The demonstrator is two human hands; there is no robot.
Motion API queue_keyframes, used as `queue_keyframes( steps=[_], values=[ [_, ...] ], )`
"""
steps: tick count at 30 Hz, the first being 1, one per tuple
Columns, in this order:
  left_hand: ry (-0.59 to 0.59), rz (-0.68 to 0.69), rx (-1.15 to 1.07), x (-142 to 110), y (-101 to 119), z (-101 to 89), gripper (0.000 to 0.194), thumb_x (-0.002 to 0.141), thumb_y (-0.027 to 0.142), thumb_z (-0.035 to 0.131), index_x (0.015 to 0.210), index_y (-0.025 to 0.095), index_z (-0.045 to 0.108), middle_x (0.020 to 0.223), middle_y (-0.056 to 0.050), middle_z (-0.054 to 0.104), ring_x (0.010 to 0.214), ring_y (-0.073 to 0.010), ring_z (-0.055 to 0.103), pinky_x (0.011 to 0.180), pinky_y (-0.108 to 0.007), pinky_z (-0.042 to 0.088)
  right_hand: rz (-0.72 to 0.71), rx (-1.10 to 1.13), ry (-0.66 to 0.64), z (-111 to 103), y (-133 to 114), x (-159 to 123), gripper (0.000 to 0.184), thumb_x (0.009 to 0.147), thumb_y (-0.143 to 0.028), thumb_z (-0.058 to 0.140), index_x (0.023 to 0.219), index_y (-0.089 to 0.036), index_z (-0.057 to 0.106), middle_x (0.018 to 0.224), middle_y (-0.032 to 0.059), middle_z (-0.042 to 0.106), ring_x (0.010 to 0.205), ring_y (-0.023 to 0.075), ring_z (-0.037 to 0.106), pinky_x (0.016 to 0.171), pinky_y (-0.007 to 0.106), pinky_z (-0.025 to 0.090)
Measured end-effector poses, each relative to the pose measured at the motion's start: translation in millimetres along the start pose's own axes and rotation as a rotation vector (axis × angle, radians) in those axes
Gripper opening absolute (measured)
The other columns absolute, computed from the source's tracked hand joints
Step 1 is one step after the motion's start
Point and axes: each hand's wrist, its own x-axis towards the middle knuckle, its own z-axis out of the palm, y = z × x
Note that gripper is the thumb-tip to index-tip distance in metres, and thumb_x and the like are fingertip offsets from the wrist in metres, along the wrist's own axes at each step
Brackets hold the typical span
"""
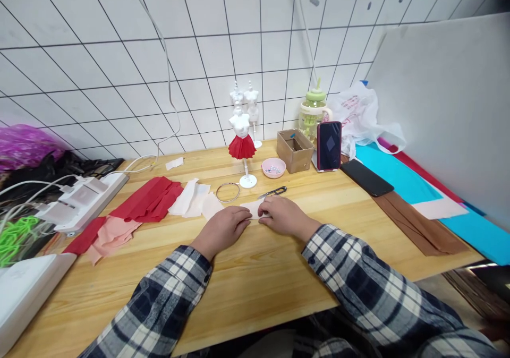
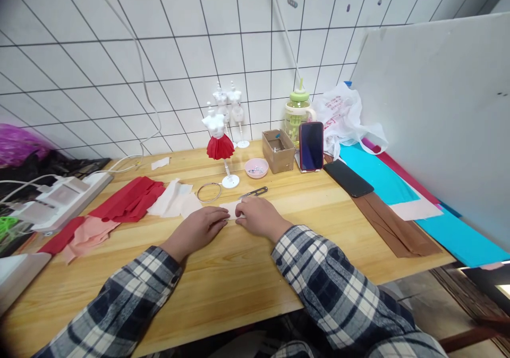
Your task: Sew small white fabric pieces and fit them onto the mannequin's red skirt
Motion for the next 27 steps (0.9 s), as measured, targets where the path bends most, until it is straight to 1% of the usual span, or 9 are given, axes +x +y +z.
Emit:
queue_keyframes(
  steps=[3,7,9,12,17,22,27],
  values=[
    [-0.02,0.018,0.032,-1,1,-5.0,0.028,0.094,0.028,0.046,0.104,0.023,0.072,0.112,-0.01,0.07,0.103,-0.0273,0.063,0.092,-0.041,0.048,0.012,-0.008,0.005,1,1,0,0.013,0.085,-0.03,0.066,0.093,-0.02,0.069,0.091,0.0056,0.065,0.091,0.0197,0.058,0.077,0.03,0.039],
    [0.018,0.046,0.122,0,3,-7.1,0.025,0.094,0.025,0.046,0.097,0.021,0.071,0.11,-0.009,0.069,0.102,-0.0248,0.062,0.091,-0.04,0.049,0.018,-0.034,0.008,0,0,-1,0.012,0.086,-0.03,0.063,0.091,-0.021,0.069,0.09,0.0043,0.065,0.09,0.0191,0.058,0.077,0.029,0.039],
    [0.036,0.049,0.128,1,2,-6.9,0.023,0.094,0.025,0.047,0.094,0.021,0.07,0.104,-0.008,0.07,0.099,-0.0229,0.061,0.09,-0.038,0.049,0.02,-0.046,0.009,-1,-2,-1,0.015,0.085,-0.034,0.064,0.09,-0.021,0.069,0.09,0.0043,0.065,0.091,0.0195,0.058,0.078,0.03,0.039],
    [0.061,0.012,0.088,1,-2,-5.9,0.02,0.093,0.026,0.05,0.092,0.021,0.069,0.097,-0.006,0.07,0.095,-0.0207,0.062,0.089,-0.036,0.05,0.028,-0.062,0.018,-1,-4,-1,0.021,0.082,-0.041,0.067,0.09,-0.022,0.069,0.09,0.0043,0.066,0.09,0.0205,0.059,0.078,0.03,0.039],
    [0.083,-0.048,0.024,0,-9,-5.3,0.016,0.088,0.024,0.055,0.086,0.022,0.071,0.105,-0.005,0.068,0.098,-0.0194,0.062,0.09,-0.035,0.05,0.062,-0.044,0.027,3,-4,1,0.012,0.085,-0.031,0.06,0.085,-0.022,0.069,0.086,0.0031,0.066,0.088,0.0187,0.059,0.078,0.029,0.038],
    [0.083,-0.064,0.003,-1,-10,-4.8,0.015,0.088,0.025,0.055,0.085,0.022,0.069,0.106,-0.005,0.068,0.1,-0.0202,0.062,0.092,-0.037,0.049,0.136,0.029,0.003,4,-4,3,0.013,0.083,-0.028,0.057,0.082,-0.023,0.069,0.083,0.0013,0.067,0.08,0.0164,0.059,0.071,0.027,0.037],
    [0.092,-0.078,0.017,1,-6,-1.9,0.014,0.088,0.026,0.053,0.086,0.021,0.066,0.109,-0.006,0.066,0.102,-0.0212,0.061,0.093,-0.038,0.048,0.201,-0.006,0.001,4,-11,3,0.016,0.08,-0.027,0.054,0.081,-0.024,0.069,0.084,0.0011,0.07,0.077,0.0174,0.061,0.066,0.028,0.036]
  ],
)
